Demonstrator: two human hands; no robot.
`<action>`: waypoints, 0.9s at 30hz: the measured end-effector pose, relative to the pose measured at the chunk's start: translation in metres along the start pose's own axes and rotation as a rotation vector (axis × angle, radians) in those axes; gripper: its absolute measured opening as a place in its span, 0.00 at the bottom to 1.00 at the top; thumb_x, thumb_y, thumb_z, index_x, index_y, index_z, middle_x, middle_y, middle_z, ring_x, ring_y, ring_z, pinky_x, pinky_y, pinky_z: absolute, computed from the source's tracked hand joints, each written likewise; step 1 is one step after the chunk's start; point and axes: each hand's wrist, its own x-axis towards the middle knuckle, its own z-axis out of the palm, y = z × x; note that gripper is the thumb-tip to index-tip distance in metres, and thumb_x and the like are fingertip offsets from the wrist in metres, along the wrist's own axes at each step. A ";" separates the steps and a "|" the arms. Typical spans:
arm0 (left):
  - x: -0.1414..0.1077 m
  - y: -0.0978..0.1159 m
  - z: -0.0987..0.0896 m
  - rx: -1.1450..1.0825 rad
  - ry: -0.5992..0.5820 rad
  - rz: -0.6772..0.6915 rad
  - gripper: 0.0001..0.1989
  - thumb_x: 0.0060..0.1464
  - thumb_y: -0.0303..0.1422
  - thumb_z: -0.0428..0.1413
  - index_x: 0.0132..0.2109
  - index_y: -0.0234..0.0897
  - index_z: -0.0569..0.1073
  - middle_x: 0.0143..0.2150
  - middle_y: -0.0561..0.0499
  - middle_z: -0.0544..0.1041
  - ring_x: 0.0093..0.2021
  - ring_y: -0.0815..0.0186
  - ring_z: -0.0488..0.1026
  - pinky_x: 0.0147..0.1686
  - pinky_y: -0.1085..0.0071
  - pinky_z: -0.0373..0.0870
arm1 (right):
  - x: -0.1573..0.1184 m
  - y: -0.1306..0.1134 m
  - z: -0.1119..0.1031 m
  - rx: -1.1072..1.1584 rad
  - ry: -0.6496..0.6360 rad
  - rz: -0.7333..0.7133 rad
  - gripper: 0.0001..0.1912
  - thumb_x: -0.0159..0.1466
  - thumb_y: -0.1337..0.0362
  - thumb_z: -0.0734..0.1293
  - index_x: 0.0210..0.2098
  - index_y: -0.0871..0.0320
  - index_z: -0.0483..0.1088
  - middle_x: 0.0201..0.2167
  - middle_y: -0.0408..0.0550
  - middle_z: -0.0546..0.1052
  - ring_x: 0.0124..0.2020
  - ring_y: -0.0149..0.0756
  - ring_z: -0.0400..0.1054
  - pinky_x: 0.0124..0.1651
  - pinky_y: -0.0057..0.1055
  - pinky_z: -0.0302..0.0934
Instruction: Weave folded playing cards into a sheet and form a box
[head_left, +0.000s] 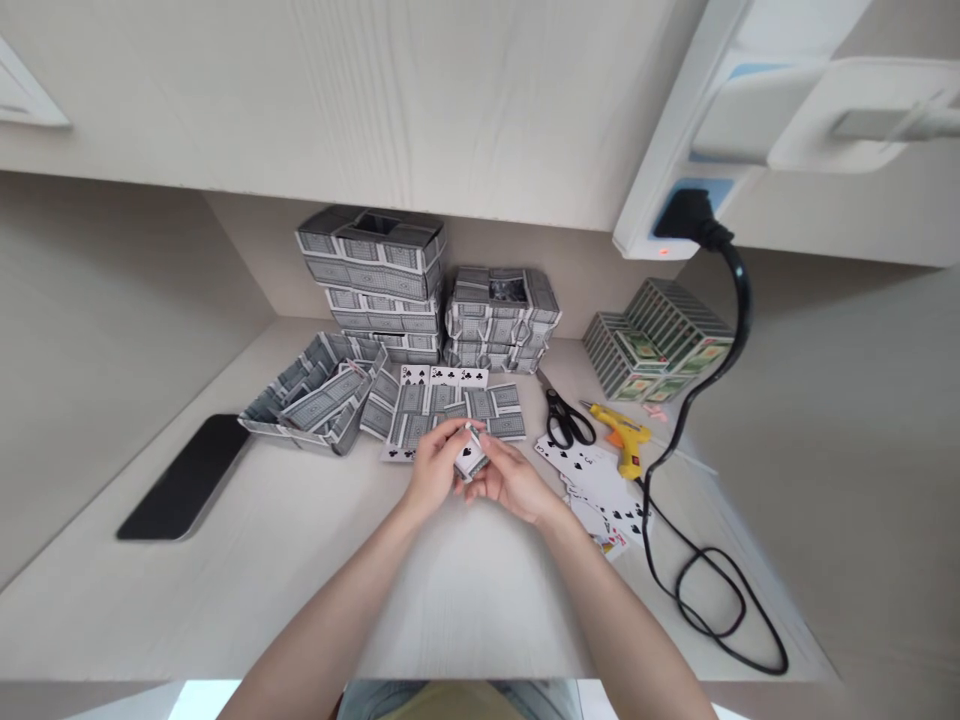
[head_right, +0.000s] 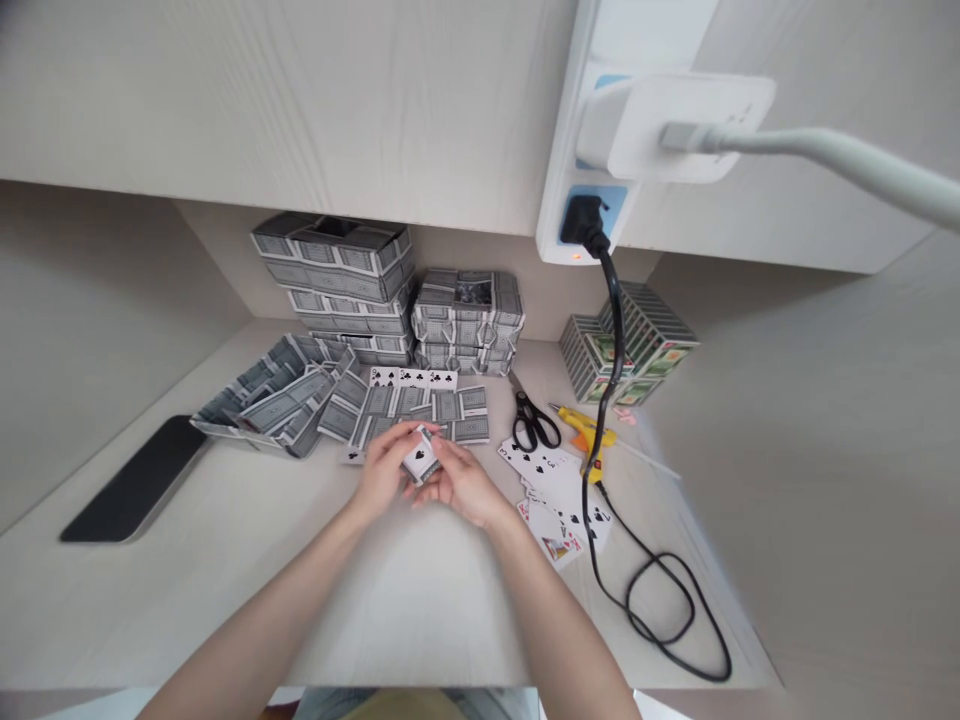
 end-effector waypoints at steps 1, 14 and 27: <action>0.000 -0.002 0.001 0.008 -0.008 0.002 0.15 0.50 0.39 0.50 0.39 0.34 0.72 0.29 0.52 0.74 0.13 0.76 0.60 0.08 0.79 0.53 | 0.001 0.001 0.000 -0.008 0.018 -0.010 0.15 0.61 0.56 0.60 0.42 0.60 0.62 0.26 0.46 0.74 0.22 0.31 0.69 0.26 0.29 0.65; 0.002 -0.011 0.006 0.282 0.118 0.196 0.13 0.52 0.39 0.51 0.36 0.34 0.74 0.36 0.49 0.77 0.36 0.66 0.73 0.37 0.72 0.67 | 0.006 0.013 -0.004 -0.198 0.165 -0.046 0.20 0.58 0.50 0.61 0.43 0.57 0.61 0.24 0.38 0.65 0.18 0.27 0.64 0.24 0.32 0.66; 0.002 -0.021 0.002 0.549 0.169 0.418 0.12 0.54 0.36 0.49 0.37 0.37 0.75 0.36 0.48 0.78 0.37 0.66 0.73 0.39 0.70 0.67 | 0.004 0.011 -0.008 -0.578 0.307 -0.085 0.21 0.58 0.46 0.58 0.38 0.57 0.65 0.25 0.41 0.67 0.16 0.30 0.66 0.18 0.27 0.60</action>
